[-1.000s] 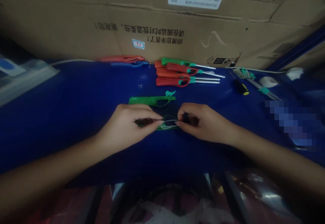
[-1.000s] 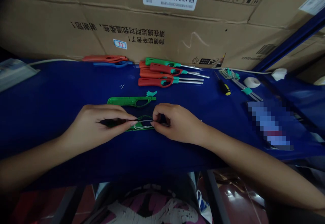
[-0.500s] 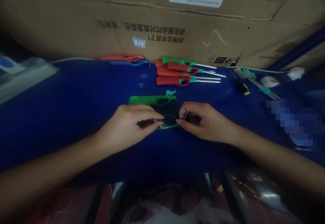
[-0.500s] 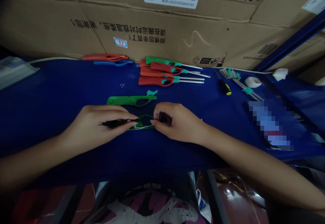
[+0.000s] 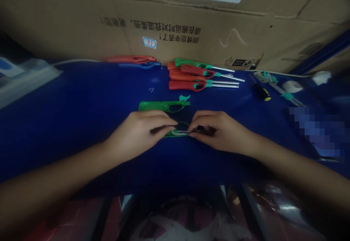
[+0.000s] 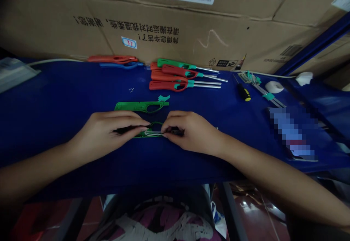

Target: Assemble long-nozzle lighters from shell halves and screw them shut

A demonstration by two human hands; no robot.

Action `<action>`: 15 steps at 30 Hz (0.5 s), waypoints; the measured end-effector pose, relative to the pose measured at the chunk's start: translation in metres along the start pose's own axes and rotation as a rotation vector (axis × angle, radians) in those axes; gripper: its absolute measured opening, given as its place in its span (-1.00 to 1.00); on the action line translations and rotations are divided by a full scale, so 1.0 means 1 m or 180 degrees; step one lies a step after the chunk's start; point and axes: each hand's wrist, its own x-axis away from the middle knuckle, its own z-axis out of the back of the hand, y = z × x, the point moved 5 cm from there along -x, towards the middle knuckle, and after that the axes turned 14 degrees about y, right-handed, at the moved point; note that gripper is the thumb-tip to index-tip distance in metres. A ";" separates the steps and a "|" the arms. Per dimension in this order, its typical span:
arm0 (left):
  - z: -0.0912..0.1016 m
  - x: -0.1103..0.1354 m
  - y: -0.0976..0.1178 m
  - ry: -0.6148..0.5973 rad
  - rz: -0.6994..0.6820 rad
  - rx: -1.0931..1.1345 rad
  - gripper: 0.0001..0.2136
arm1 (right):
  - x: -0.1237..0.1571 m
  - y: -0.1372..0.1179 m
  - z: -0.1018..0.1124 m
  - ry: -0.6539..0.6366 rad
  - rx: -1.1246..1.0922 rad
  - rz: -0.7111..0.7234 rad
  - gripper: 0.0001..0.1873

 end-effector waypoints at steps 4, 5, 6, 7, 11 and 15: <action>-0.002 -0.001 -0.001 -0.0057 0.0091 -0.0005 -0.88 | 0.000 -0.001 0.000 -0.0001 0.0078 0.0014 -0.91; -0.002 -0.001 -0.001 -0.0068 0.0106 -0.0010 -0.87 | -0.001 -0.001 0.000 0.0014 0.0109 0.0020 -0.92; -0.001 -0.001 -0.001 -0.0070 0.0120 -0.0012 -0.87 | -0.001 -0.001 0.000 0.0035 0.0141 0.0027 -0.93; -0.001 -0.001 -0.001 -0.0071 0.0137 -0.0011 -0.87 | -0.001 -0.001 0.000 0.0051 0.0172 0.0032 -0.93; -0.001 -0.001 -0.001 -0.0154 0.0195 0.0010 -0.85 | -0.001 -0.001 0.000 0.0089 0.0223 0.0066 -0.95; -0.002 -0.001 -0.006 -0.0115 0.0460 0.0115 -0.87 | -0.001 0.000 0.000 0.0096 0.0272 0.0096 -0.94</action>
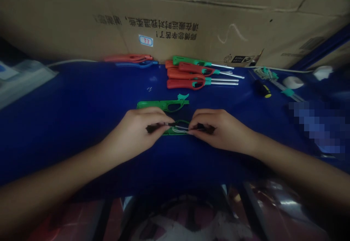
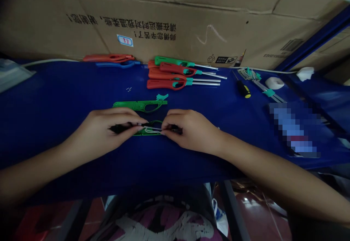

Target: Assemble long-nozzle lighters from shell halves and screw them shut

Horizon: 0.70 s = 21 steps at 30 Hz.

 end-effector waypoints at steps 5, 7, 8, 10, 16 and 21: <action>0.000 0.001 -0.008 0.0138 0.0452 0.0210 -0.91 | 0.000 0.000 -0.001 -0.0061 0.0120 0.0053 -0.93; -0.001 0.001 -0.008 0.0146 0.0500 0.0239 -0.92 | 0.000 0.000 -0.001 -0.0082 0.0170 0.0064 -0.92; -0.002 0.001 -0.008 0.0151 0.0511 0.0237 -0.93 | 0.000 0.000 -0.001 -0.0084 0.0180 0.0068 -0.93; -0.002 0.000 -0.007 0.0198 0.0505 0.0224 -0.94 | 0.001 0.000 -0.002 -0.0079 0.0179 0.0077 -0.94; -0.004 -0.001 -0.004 0.0225 0.0338 0.0109 -0.92 | 0.001 -0.001 0.000 0.0009 0.0176 0.0105 -0.97; -0.003 -0.003 -0.003 0.0346 0.0089 0.0070 -0.93 | 0.000 -0.003 0.000 0.0017 0.0156 0.0202 -0.87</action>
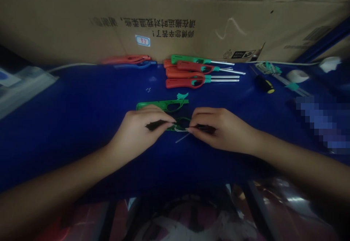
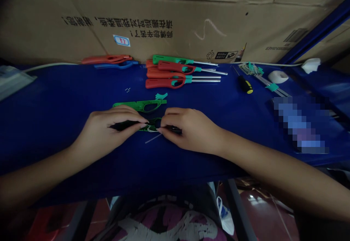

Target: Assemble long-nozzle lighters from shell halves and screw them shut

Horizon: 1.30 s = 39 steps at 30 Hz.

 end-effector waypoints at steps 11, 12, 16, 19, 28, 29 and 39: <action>-0.007 0.003 0.006 -0.0123 -0.0012 0.0015 -0.92 | -0.003 0.008 -0.005 0.0249 -0.0077 -0.0183 -0.90; -0.008 0.003 0.006 -0.0146 -0.0024 0.0020 -0.92 | -0.003 0.007 -0.006 0.0198 -0.0078 -0.0192 -0.90; -0.008 0.004 0.009 -0.0152 -0.0123 0.0028 -0.92 | -0.004 0.006 -0.008 0.0128 -0.0077 -0.0129 -0.91; -0.007 0.005 0.010 -0.0189 -0.0171 -0.0006 -0.81 | -0.003 0.006 -0.008 0.0181 -0.0011 -0.0026 -0.92; -0.009 0.009 0.006 -0.0561 -0.0297 -0.0123 -0.68 | 0.001 0.008 -0.007 -0.0064 0.0491 0.0146 -0.84; -0.009 0.009 0.006 -0.0569 -0.0314 -0.0123 -0.69 | 0.001 0.007 -0.008 -0.0110 0.0613 0.0179 -0.82; -0.011 0.010 0.011 -0.0622 -0.0723 -0.0072 -0.79 | 0.004 -0.001 -0.008 -0.0136 0.1305 0.0684 -0.76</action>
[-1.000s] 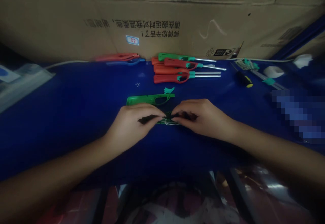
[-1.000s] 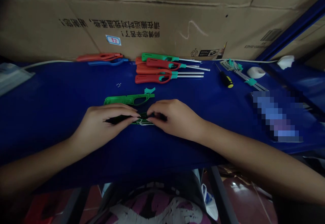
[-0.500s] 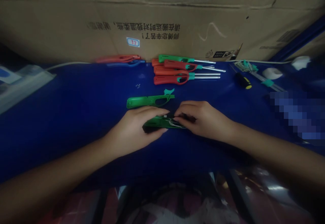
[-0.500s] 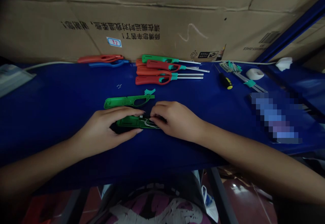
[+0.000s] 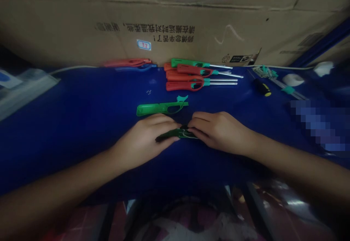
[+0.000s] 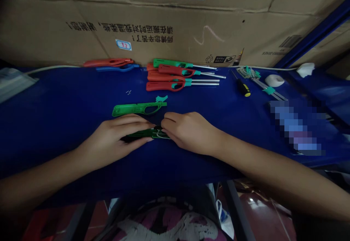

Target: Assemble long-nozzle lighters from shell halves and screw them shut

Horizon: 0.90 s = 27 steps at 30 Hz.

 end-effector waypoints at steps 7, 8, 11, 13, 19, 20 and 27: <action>-0.001 0.002 -0.001 -0.0117 0.0021 -0.0182 -0.80 | 0.000 0.001 -0.003 -0.0018 -0.0009 0.0013 -0.77; -0.001 0.002 -0.001 -0.0119 0.0018 -0.0195 -0.80 | 0.000 0.001 -0.003 -0.0026 0.0000 0.0020 -0.76; -0.002 0.003 -0.001 -0.0134 -0.0009 -0.0234 -0.82 | 0.000 0.000 -0.003 -0.0047 0.0071 0.0063 -0.75; -0.003 0.003 0.000 -0.0190 -0.0035 -0.0287 -0.83 | 0.000 0.000 -0.002 -0.0039 0.0086 0.0070 -0.74; -0.001 0.004 0.008 -0.0380 -0.0208 -0.0599 -0.78 | -0.001 0.000 -0.003 0.0004 0.0067 0.0070 -0.75; -0.001 0.004 0.008 -0.0430 -0.0207 -0.0631 -0.77 | -0.001 0.001 -0.003 0.0007 0.0054 0.0060 -0.75; 0.001 0.008 0.002 -0.0325 -0.0053 -0.0439 -0.68 | 0.000 0.005 -0.003 0.0085 -0.0250 -0.0134 -0.80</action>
